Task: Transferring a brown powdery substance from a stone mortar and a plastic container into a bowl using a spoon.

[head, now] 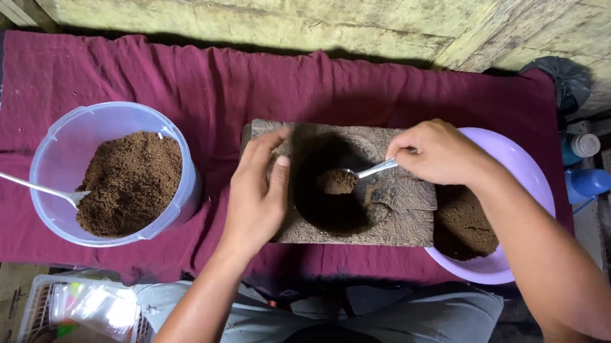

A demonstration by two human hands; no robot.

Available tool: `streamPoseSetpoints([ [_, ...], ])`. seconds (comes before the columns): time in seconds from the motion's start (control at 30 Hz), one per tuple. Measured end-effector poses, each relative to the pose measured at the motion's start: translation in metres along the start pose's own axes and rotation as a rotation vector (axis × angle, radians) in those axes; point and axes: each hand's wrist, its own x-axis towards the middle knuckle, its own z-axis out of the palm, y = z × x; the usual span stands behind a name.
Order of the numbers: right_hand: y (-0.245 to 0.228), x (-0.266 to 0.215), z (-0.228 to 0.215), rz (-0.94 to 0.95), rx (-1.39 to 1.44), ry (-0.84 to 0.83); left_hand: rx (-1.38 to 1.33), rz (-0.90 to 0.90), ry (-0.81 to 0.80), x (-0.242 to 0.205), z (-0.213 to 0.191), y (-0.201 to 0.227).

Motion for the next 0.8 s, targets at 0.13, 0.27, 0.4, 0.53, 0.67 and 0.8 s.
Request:
streamPoseSetpoints([
  [0.13,-0.005,-0.007,-0.024,-0.034,-0.032,0.062,-0.972,-0.286,0.158,-0.002,0.036,-0.004],
  [0.27,-0.013,-0.015,-0.039,-0.044,-0.042,0.108,-1.294,-0.579,0.111,-0.007,0.054,0.017],
  [0.4,-0.007,-0.020,-0.039,-0.041,-0.027,0.118,-1.437,-0.701,0.075,-0.012,0.082,0.007],
  [0.53,0.016,-0.030,-0.038,-0.030,0.005,0.138,-1.434,-0.726,0.062,-0.006,0.103,0.007],
  [0.67,0.059,-0.057,-0.046,0.017,0.054,0.218,-1.414,-0.718,-0.032,0.001,0.134,0.017],
  [0.8,0.115,-0.099,-0.053,-0.140,0.007,0.388,-1.462,-0.823,-0.210,0.016,0.170,0.051],
])
